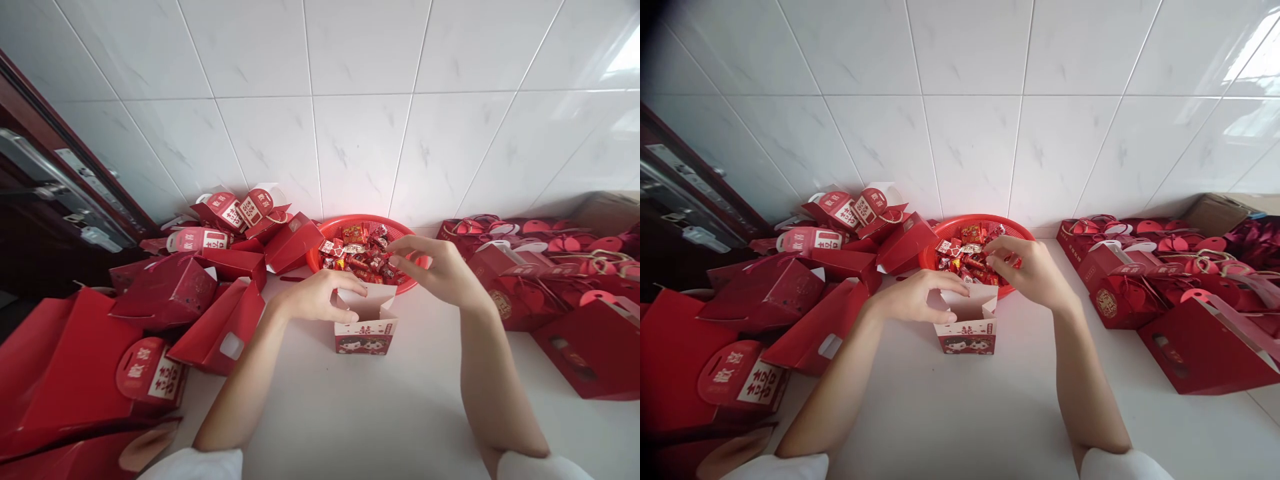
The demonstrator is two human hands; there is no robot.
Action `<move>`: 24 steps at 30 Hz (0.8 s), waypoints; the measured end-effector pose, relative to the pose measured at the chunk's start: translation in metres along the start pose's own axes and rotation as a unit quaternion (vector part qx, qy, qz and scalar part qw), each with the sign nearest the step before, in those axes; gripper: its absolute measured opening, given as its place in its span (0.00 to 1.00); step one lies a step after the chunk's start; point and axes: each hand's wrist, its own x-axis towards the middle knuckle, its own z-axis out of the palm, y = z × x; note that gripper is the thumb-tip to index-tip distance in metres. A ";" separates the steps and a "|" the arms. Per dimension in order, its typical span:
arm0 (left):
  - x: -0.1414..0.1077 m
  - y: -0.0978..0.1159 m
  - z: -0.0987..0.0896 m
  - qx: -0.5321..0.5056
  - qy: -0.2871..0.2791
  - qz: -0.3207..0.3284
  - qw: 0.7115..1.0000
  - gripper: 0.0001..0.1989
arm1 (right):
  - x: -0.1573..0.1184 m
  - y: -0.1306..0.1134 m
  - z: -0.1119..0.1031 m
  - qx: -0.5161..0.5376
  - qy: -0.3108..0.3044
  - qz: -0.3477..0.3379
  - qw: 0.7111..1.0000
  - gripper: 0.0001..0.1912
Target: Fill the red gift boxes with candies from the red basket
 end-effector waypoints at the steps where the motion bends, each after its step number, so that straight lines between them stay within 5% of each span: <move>1: 0.000 0.000 0.000 0.000 -0.004 0.007 1.000 0.24 | 0.000 0.003 -0.003 -0.006 0.014 0.008 1.000 0.10; 6: -0.002 0.005 0.002 -0.001 -0.018 0.021 1.000 0.23 | 0.000 0.014 -0.014 -0.031 0.024 0.033 0.999 0.13; 13: -0.003 0.012 0.003 0.000 -0.024 0.018 1.000 0.22 | -0.001 0.009 -0.017 -0.016 -0.145 0.009 0.989 0.13; 19: -0.002 0.009 -0.002 -0.005 -0.012 -0.001 1.000 0.18 | 0.002 0.007 -0.009 -0.019 -0.332 0.048 0.942 0.23; 24: 0.001 0.002 -0.005 -0.006 0.031 -0.018 0.999 0.15 | 0.006 0.015 0.004 -0.004 -0.329 0.057 0.942 0.23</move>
